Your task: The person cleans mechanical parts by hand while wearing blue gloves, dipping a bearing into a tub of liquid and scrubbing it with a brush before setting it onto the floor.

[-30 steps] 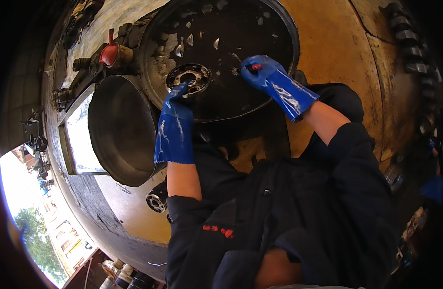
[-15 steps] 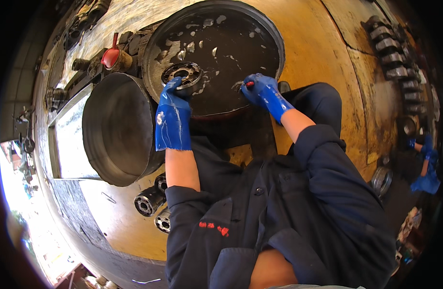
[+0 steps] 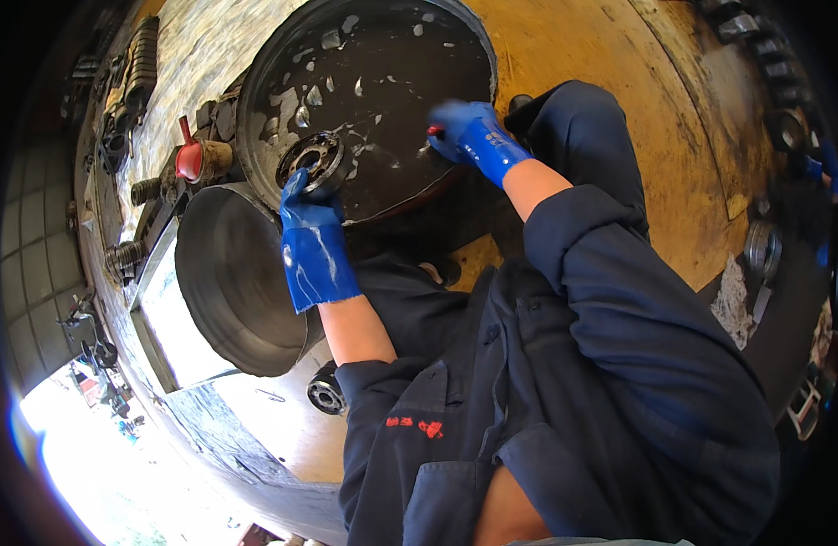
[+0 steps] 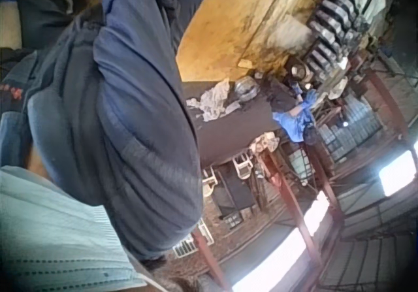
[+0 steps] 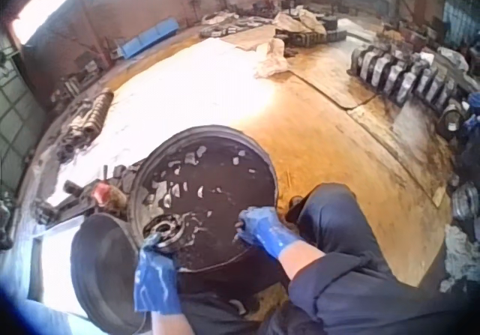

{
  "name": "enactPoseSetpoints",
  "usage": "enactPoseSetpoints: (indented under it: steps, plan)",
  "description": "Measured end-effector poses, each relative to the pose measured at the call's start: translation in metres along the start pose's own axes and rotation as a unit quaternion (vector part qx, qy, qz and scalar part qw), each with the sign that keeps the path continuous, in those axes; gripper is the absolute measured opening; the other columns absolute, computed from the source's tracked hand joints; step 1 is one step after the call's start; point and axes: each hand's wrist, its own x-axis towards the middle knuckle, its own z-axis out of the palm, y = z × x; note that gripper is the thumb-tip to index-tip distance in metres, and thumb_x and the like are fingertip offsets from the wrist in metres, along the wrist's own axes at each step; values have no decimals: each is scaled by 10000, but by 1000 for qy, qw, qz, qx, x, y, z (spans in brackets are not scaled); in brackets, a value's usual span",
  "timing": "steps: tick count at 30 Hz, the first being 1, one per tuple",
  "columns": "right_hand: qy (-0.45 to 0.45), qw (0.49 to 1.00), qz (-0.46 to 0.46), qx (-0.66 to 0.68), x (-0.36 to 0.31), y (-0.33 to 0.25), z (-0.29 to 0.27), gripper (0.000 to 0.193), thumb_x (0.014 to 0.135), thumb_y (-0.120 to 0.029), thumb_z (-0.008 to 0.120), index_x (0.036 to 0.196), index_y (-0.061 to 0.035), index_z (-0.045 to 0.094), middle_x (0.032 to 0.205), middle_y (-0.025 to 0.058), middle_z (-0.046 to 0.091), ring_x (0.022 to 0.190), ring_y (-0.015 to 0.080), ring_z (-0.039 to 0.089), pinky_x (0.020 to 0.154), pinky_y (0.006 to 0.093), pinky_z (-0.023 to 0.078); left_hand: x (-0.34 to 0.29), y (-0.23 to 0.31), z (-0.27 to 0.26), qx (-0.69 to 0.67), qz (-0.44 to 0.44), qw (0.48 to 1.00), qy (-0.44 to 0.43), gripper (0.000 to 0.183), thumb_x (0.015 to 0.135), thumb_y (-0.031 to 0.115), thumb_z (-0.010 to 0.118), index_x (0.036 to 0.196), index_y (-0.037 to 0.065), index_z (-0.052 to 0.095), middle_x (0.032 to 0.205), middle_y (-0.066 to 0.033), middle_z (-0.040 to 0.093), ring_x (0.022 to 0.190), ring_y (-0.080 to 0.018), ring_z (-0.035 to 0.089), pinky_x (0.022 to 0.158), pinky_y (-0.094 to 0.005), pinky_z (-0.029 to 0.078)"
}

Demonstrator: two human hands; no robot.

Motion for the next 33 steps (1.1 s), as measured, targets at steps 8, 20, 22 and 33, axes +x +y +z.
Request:
enactPoseSetpoints:
  steps: [8,20,22,33]
  plan:
    - [-16,1000,-1,18,-5,-4,-7,324,957,-439,610,1179,-225,710,1257,59,685,1166,264,678,995,454,522,-8,6,8,-47,-48,998,-23,509,805,107,674,1305,14,643,1266,-167,698,1157,-357,686,991,-503,601]
    - [-52,998,6,20,-4,-2,-11,385,975,-456,565,1261,-225,674,1326,74,657,1223,284,658,1046,486,494,13,9,-10,-70,-57,995,-34,476,826,134,677,1289,26,659,1239,-150,712,1116,-340,699,952,-471,615]
    - [-47,999,9,21,-4,0,-8,385,972,-460,567,1257,-226,677,1331,70,655,1224,283,657,1048,492,491,16,5,-11,-69,-47,996,-36,472,829,134,678,1287,23,659,1238,-156,711,1103,-340,703,939,-460,621]
    - [6,1000,19,9,-2,-3,-2,310,952,-434,581,1162,-257,725,1242,65,704,1174,270,678,1010,430,536,29,-6,-22,-87,-68,994,4,246,812,18,681,1055,40,707,1053,-96,738,946,-255,710,852,-403,631]
